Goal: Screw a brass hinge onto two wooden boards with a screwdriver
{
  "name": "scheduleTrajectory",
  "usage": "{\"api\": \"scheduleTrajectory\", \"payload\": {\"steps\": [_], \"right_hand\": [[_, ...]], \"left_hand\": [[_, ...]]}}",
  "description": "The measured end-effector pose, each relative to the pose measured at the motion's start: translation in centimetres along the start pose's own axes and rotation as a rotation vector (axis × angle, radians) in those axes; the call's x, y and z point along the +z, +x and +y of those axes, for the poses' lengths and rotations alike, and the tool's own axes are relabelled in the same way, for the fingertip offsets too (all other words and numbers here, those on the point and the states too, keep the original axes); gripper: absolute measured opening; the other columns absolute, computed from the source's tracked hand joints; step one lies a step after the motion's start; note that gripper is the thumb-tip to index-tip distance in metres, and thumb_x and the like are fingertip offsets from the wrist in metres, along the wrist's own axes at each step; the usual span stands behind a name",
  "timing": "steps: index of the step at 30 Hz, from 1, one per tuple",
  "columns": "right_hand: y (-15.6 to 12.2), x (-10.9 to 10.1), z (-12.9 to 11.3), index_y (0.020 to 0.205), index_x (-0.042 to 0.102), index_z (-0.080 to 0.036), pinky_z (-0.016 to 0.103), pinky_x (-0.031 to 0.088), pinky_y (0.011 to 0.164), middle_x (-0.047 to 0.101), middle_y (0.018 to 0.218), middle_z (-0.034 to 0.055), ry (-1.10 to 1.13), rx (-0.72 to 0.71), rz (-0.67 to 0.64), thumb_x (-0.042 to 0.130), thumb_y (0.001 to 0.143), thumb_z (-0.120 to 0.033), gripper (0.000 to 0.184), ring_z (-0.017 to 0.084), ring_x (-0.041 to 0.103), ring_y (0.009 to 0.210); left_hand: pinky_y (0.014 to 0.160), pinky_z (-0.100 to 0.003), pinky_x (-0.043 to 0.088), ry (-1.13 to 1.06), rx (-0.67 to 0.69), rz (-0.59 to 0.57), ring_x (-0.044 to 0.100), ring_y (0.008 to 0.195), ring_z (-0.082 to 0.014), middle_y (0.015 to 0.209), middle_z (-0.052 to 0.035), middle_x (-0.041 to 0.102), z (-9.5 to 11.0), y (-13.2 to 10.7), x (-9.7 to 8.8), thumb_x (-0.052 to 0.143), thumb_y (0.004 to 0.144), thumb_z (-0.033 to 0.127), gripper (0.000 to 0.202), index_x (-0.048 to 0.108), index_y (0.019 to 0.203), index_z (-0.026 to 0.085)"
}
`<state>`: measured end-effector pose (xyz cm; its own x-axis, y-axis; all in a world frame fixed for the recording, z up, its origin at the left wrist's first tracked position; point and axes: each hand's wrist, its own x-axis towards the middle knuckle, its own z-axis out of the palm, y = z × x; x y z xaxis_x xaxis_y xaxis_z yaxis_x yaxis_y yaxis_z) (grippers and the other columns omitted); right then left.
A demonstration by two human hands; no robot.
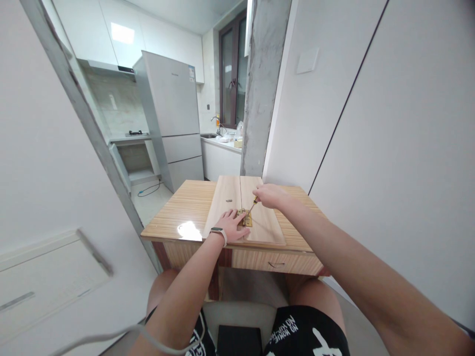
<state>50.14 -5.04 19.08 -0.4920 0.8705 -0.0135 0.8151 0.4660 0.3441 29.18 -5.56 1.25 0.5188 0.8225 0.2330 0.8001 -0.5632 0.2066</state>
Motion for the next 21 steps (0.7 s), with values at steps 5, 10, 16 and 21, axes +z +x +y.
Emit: {"api": "scheduleTrajectory", "payload": {"steps": [5, 10, 16, 21], "right_hand": [[0.1, 0.0, -0.1, 0.108, 0.075, -0.017, 0.035, 0.051, 0.087, 0.074, 0.114, 0.0172, 0.023, 0.055, -0.002, 0.056, 0.099, -0.033, 0.027, 0.028, 0.070, 0.108], [1.0, -0.3, -0.6, 0.114, 0.075, -0.016, 0.038, 0.053, 0.088, 0.074, 0.118, 0.0201, 0.061, 0.196, -0.060, 0.055, 0.099, -0.042, 0.036, 0.032, 0.070, 0.111], [0.7, -0.1, -1.0, 0.125, 0.066, -0.018, 0.035, 0.052, 0.087, 0.070, 0.121, 0.0178, 0.046, 0.107, -0.030, 0.058, 0.099, -0.035, 0.032, 0.028, 0.070, 0.107], [-0.2, 0.4, -1.1, 0.112, 0.072, -0.017, 0.035, 0.050, 0.092, 0.064, 0.123, 0.0179, -0.074, -0.065, 0.072, 0.057, 0.098, -0.023, 0.021, 0.028, 0.065, 0.112]], "left_hand": [[0.125, -0.053, 0.021, -0.005, -0.010, -0.012, 0.028, 0.155, -0.0341, 0.166, -0.0090, 0.036, 0.1, 0.0, -0.2, 0.037, 0.089, 0.085, 0.087, 0.035, 0.161, 0.035], [0.126, -0.053, 0.021, -0.012, -0.009, -0.019, 0.028, 0.155, -0.0345, 0.166, -0.0097, 0.036, 0.3, 0.0, -0.4, 0.038, 0.090, 0.084, 0.087, 0.036, 0.160, 0.033], [0.126, -0.053, 0.021, -0.019, -0.010, -0.015, 0.028, 0.155, -0.0342, 0.166, -0.0088, 0.035, 0.3, -0.1, -0.5, 0.040, 0.091, 0.082, 0.085, 0.035, 0.160, 0.034], [0.126, -0.055, 0.020, -0.023, -0.007, -0.018, 0.027, 0.155, -0.0349, 0.166, -0.0085, 0.035, 0.2, -0.1, -0.4, 0.039, 0.091, 0.082, 0.085, 0.034, 0.161, 0.034]]}}
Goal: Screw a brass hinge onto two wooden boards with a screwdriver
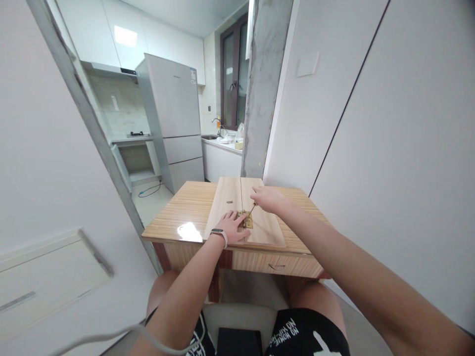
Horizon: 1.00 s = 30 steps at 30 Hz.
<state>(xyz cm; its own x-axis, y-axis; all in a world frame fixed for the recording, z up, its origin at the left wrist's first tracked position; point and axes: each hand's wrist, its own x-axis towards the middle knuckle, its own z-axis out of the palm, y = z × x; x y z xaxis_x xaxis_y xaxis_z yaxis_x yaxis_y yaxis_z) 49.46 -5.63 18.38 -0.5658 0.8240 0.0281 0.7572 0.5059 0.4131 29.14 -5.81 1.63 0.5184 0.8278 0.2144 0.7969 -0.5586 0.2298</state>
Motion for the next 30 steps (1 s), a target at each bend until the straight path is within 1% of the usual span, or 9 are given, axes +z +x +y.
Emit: {"api": "scheduleTrajectory", "payload": {"steps": [2, 8, 15, 18, 20, 22, 24, 26, 30], "right_hand": [[0.0, 0.2, 0.0, 0.108, 0.073, -0.016, 0.035, 0.049, 0.093, 0.067, 0.118, 0.0173, -0.015, -0.020, 0.008, 0.054, 0.099, -0.022, 0.023, 0.028, 0.064, 0.114], [0.8, 0.7, 0.1, 0.109, 0.075, -0.014, 0.036, 0.053, 0.089, 0.072, 0.113, 0.0187, 0.004, 0.041, -0.084, 0.052, 0.098, -0.025, 0.028, 0.029, 0.068, 0.109], [1.7, -0.5, -0.2, 0.115, 0.075, -0.012, 0.038, 0.055, 0.089, 0.074, 0.115, 0.0226, 0.053, 0.178, -0.152, 0.057, 0.096, -0.027, 0.031, 0.032, 0.072, 0.109], [1.6, -0.5, -0.1, 0.118, 0.073, -0.012, 0.038, 0.055, 0.089, 0.074, 0.116, 0.0218, 0.068, 0.199, -0.180, 0.057, 0.096, -0.027, 0.031, 0.031, 0.071, 0.109], [1.3, 0.0, 0.2, 0.122, 0.069, -0.013, 0.037, 0.054, 0.089, 0.072, 0.118, 0.0202, 0.084, 0.178, -0.167, 0.060, 0.094, -0.024, 0.032, 0.030, 0.071, 0.110], [0.8, 0.6, 0.6, 0.127, 0.064, -0.013, 0.034, 0.053, 0.087, 0.070, 0.122, 0.0191, 0.093, 0.133, -0.120, 0.062, 0.092, -0.018, 0.036, 0.028, 0.069, 0.110], [0.3, 1.2, 0.9, 0.121, 0.066, -0.014, 0.032, 0.052, 0.087, 0.068, 0.120, 0.0181, 0.076, 0.082, -0.088, 0.060, 0.094, -0.016, 0.028, 0.026, 0.069, 0.108], [0.0, 1.5, 1.0, 0.114, 0.069, -0.015, 0.033, 0.050, 0.090, 0.069, 0.115, 0.0170, 0.038, 0.018, -0.044, 0.056, 0.098, -0.018, 0.021, 0.027, 0.067, 0.110], [-0.1, 1.3, 0.9, 0.109, 0.073, -0.015, 0.036, 0.048, 0.096, 0.070, 0.111, 0.0163, -0.029, -0.051, 0.021, 0.056, 0.099, -0.021, 0.020, 0.028, 0.064, 0.113]], "left_hand": [[0.125, -0.055, 0.021, 0.000, 0.007, 0.004, 0.028, 0.154, -0.0349, 0.166, -0.0093, 0.036, -0.1, 0.0, 0.0, 0.039, 0.091, 0.082, 0.085, 0.034, 0.161, 0.034], [0.125, -0.054, 0.021, 0.008, 0.002, 0.011, 0.028, 0.154, -0.0347, 0.166, -0.0084, 0.036, -0.1, 0.0, 0.1, 0.041, 0.091, 0.081, 0.084, 0.035, 0.160, 0.035], [0.125, -0.053, 0.022, 0.008, 0.001, 0.014, 0.028, 0.154, -0.0353, 0.166, -0.0091, 0.036, 0.0, 0.1, 0.0, 0.041, 0.090, 0.083, 0.085, 0.035, 0.160, 0.035], [0.125, -0.054, 0.021, 0.003, -0.005, 0.009, 0.027, 0.154, -0.0357, 0.167, -0.0084, 0.035, 0.0, 0.1, 0.0, 0.041, 0.090, 0.083, 0.085, 0.035, 0.160, 0.036], [0.125, -0.054, 0.021, -0.001, -0.006, 0.006, 0.027, 0.154, -0.0358, 0.167, -0.0085, 0.034, 0.0, 0.1, 0.0, 0.041, 0.090, 0.083, 0.085, 0.035, 0.161, 0.036], [0.125, -0.054, 0.021, -0.002, -0.001, 0.006, 0.027, 0.154, -0.0356, 0.167, -0.0090, 0.034, -0.1, 0.1, 0.1, 0.040, 0.091, 0.083, 0.085, 0.035, 0.161, 0.035], [0.125, -0.054, 0.021, 0.000, 0.004, 0.013, 0.028, 0.154, -0.0352, 0.166, -0.0097, 0.035, -0.2, 0.1, 0.2, 0.039, 0.091, 0.083, 0.085, 0.035, 0.160, 0.035], [0.125, -0.054, 0.022, 0.005, 0.008, 0.021, 0.029, 0.154, -0.0350, 0.165, -0.0099, 0.037, -0.2, 0.1, 0.2, 0.039, 0.091, 0.083, 0.085, 0.036, 0.160, 0.034], [0.124, -0.054, 0.023, 0.008, 0.004, 0.025, 0.030, 0.153, -0.0345, 0.165, -0.0077, 0.038, 0.0, 0.1, 0.1, 0.040, 0.091, 0.082, 0.083, 0.037, 0.159, 0.035]]}}
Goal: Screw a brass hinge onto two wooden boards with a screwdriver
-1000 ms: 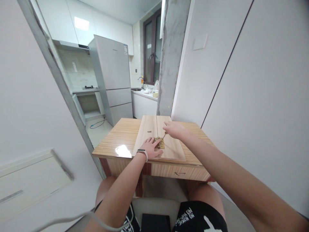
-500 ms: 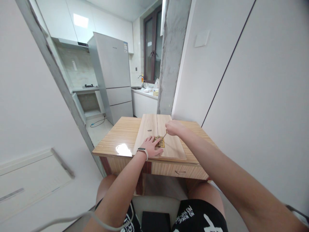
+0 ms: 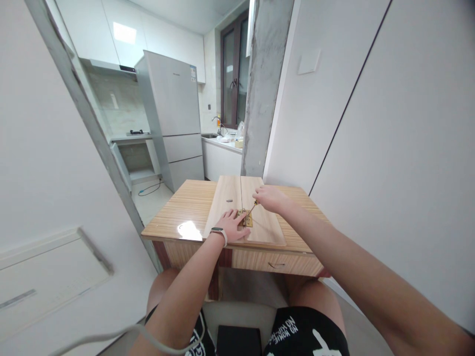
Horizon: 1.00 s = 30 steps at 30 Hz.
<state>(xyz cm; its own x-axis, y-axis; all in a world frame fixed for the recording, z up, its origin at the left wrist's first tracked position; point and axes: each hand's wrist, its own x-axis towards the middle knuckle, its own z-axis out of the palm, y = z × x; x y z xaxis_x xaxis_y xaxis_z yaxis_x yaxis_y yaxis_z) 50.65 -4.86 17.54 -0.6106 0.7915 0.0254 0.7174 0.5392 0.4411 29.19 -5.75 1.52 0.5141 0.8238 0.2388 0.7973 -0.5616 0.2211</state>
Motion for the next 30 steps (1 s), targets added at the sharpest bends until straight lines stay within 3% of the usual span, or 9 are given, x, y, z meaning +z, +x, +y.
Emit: {"api": "scheduleTrajectory", "payload": {"steps": [9, 17, 22, 26, 30], "right_hand": [[0.9, -1.0, -0.3, 0.111, 0.075, -0.015, 0.035, 0.052, 0.090, 0.072, 0.115, 0.0177, 0.055, 0.071, -0.115, 0.052, 0.098, -0.018, 0.026, 0.028, 0.068, 0.110], [1.7, -1.5, -0.5, 0.114, 0.075, -0.015, 0.040, 0.054, 0.089, 0.074, 0.115, 0.0210, 0.076, 0.215, -0.208, 0.059, 0.095, -0.028, 0.028, 0.032, 0.071, 0.110], [0.7, -0.5, -0.2, 0.121, 0.068, -0.016, 0.035, 0.053, 0.084, 0.069, 0.117, 0.0178, 0.032, 0.074, -0.100, 0.056, 0.094, -0.013, 0.029, 0.027, 0.070, 0.103], [0.5, 0.1, 0.1, 0.109, 0.071, -0.015, 0.034, 0.049, 0.091, 0.068, 0.113, 0.0160, -0.036, -0.044, 0.014, 0.055, 0.098, -0.016, 0.020, 0.026, 0.064, 0.110], [0.8, 0.4, 0.3, 0.104, 0.073, -0.014, 0.033, 0.048, 0.090, 0.070, 0.108, 0.0149, -0.072, -0.087, 0.039, 0.062, 0.096, -0.018, 0.014, 0.026, 0.063, 0.108]], "left_hand": [[0.125, -0.054, 0.021, -0.001, -0.002, -0.004, 0.028, 0.154, -0.0348, 0.165, -0.0079, 0.037, -0.1, 0.1, 0.1, 0.041, 0.091, 0.081, 0.083, 0.036, 0.160, 0.035], [0.125, -0.054, 0.021, -0.007, 0.002, -0.006, 0.028, 0.154, -0.0348, 0.166, -0.0084, 0.037, -0.1, 0.0, -0.1, 0.040, 0.090, 0.082, 0.084, 0.036, 0.160, 0.035], [0.125, -0.054, 0.021, -0.007, 0.004, -0.010, 0.028, 0.154, -0.0354, 0.166, -0.0086, 0.036, -0.1, 0.0, 0.0, 0.039, 0.091, 0.082, 0.084, 0.035, 0.160, 0.035], [0.124, -0.054, 0.022, -0.002, 0.008, -0.004, 0.028, 0.154, -0.0354, 0.165, -0.0088, 0.037, -0.3, 0.0, 0.1, 0.039, 0.091, 0.082, 0.085, 0.035, 0.160, 0.035], [0.125, -0.054, 0.022, 0.004, 0.002, 0.006, 0.028, 0.154, -0.0348, 0.165, -0.0090, 0.038, -0.3, 0.0, 0.3, 0.037, 0.090, 0.084, 0.085, 0.036, 0.160, 0.035]]}}
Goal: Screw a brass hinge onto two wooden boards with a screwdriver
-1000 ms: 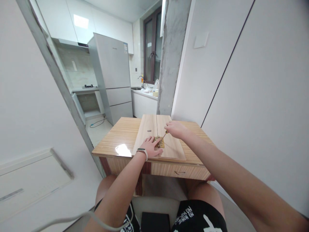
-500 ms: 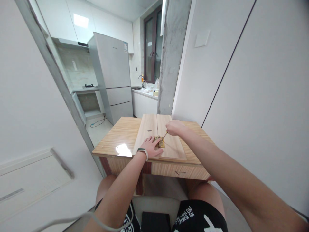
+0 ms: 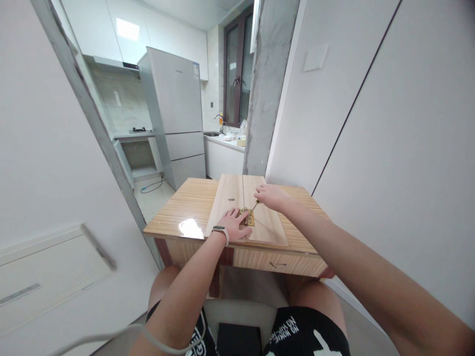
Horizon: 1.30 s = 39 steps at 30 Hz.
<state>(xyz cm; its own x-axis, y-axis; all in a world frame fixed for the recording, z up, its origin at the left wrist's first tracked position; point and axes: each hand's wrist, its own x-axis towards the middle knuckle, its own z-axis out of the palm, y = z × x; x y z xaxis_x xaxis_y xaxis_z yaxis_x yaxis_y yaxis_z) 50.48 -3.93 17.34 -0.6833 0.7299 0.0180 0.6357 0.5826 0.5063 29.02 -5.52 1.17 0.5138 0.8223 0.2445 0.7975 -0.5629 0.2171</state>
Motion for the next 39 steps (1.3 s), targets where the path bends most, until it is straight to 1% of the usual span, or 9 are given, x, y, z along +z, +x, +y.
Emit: {"api": "scheduleTrajectory", "payload": {"steps": [4, 8, 14, 16, 19, 23, 27, 33, 39], "right_hand": [[0.2, 0.1, 0.1, 0.103, 0.075, -0.014, 0.033, 0.049, 0.089, 0.072, 0.107, 0.0150, 0.006, 0.017, -0.029, 0.060, 0.097, -0.019, 0.017, 0.025, 0.066, 0.105], [0.2, -0.5, -0.3, 0.104, 0.076, -0.014, 0.034, 0.051, 0.089, 0.073, 0.109, 0.0167, 0.040, 0.075, -0.080, 0.056, 0.098, -0.022, 0.022, 0.027, 0.068, 0.107], [0.3, -1.8, -0.8, 0.112, 0.077, -0.015, 0.039, 0.050, 0.092, 0.074, 0.115, 0.0221, 0.168, 0.275, -0.211, 0.060, 0.097, -0.031, 0.028, 0.033, 0.069, 0.111], [0.2, -1.7, -0.7, 0.113, 0.076, -0.015, 0.039, 0.050, 0.093, 0.074, 0.114, 0.0228, 0.189, 0.299, -0.228, 0.062, 0.097, -0.032, 0.028, 0.033, 0.069, 0.111], [-0.5, -1.1, -0.4, 0.114, 0.073, -0.016, 0.035, 0.050, 0.088, 0.073, 0.113, 0.0197, 0.171, 0.240, -0.191, 0.062, 0.096, -0.026, 0.023, 0.029, 0.070, 0.106], [-1.4, -0.1, -0.3, 0.115, 0.068, -0.016, 0.031, 0.049, 0.083, 0.067, 0.115, 0.0164, 0.082, 0.109, -0.054, 0.055, 0.095, -0.009, 0.024, 0.024, 0.066, 0.104], [-1.3, 0.5, -0.2, 0.104, 0.071, -0.013, 0.034, 0.046, 0.090, 0.067, 0.109, 0.0159, 0.010, -0.008, 0.030, 0.054, 0.098, -0.012, 0.018, 0.026, 0.061, 0.109], [-0.6, 0.8, 0.2, 0.102, 0.075, -0.013, 0.035, 0.047, 0.091, 0.072, 0.105, 0.0157, 0.003, 0.004, -0.026, 0.058, 0.098, -0.019, 0.018, 0.027, 0.064, 0.107], [0.2, -0.1, -0.1, 0.103, 0.077, -0.013, 0.033, 0.051, 0.089, 0.075, 0.106, 0.0162, 0.044, 0.075, -0.096, 0.061, 0.097, -0.024, 0.020, 0.028, 0.069, 0.106]], "left_hand": [[0.125, -0.054, 0.022, -0.001, 0.007, 0.001, 0.029, 0.154, -0.0349, 0.164, -0.0096, 0.038, 0.0, 0.0, 0.0, 0.037, 0.091, 0.084, 0.085, 0.035, 0.161, 0.035], [0.125, -0.055, 0.021, -0.002, 0.006, -0.012, 0.027, 0.155, -0.0355, 0.165, -0.0102, 0.038, 0.0, 0.1, 0.0, 0.036, 0.091, 0.084, 0.086, 0.034, 0.161, 0.034], [0.125, -0.054, 0.022, 0.002, 0.006, -0.010, 0.028, 0.154, -0.0350, 0.165, -0.0100, 0.037, -0.1, 0.1, 0.1, 0.037, 0.091, 0.084, 0.086, 0.034, 0.161, 0.035], [0.125, -0.053, 0.022, 0.001, 0.007, -0.005, 0.029, 0.154, -0.0350, 0.164, -0.0104, 0.038, -0.1, 0.2, 0.2, 0.036, 0.090, 0.084, 0.087, 0.035, 0.161, 0.034], [0.125, -0.053, 0.022, -0.002, 0.010, -0.004, 0.029, 0.154, -0.0349, 0.164, -0.0103, 0.038, -0.1, 0.2, 0.2, 0.037, 0.090, 0.085, 0.087, 0.035, 0.161, 0.035], [0.124, -0.054, 0.022, -0.003, 0.011, -0.003, 0.029, 0.154, -0.0352, 0.165, -0.0105, 0.038, -0.1, 0.2, 0.2, 0.037, 0.090, 0.084, 0.086, 0.035, 0.161, 0.035], [0.124, -0.054, 0.021, -0.007, 0.007, -0.008, 0.028, 0.154, -0.0357, 0.166, -0.0099, 0.036, 0.0, 0.1, 0.0, 0.038, 0.090, 0.083, 0.086, 0.035, 0.161, 0.034], [0.124, -0.054, 0.021, -0.008, 0.009, -0.011, 0.028, 0.154, -0.0351, 0.166, -0.0102, 0.036, 0.1, 0.1, 0.0, 0.039, 0.091, 0.083, 0.085, 0.034, 0.161, 0.034], [0.124, -0.054, 0.023, 0.001, 0.010, -0.017, 0.028, 0.154, -0.0349, 0.166, -0.0111, 0.036, 0.0, 0.1, 0.0, 0.038, 0.090, 0.084, 0.087, 0.034, 0.161, 0.035]]}}
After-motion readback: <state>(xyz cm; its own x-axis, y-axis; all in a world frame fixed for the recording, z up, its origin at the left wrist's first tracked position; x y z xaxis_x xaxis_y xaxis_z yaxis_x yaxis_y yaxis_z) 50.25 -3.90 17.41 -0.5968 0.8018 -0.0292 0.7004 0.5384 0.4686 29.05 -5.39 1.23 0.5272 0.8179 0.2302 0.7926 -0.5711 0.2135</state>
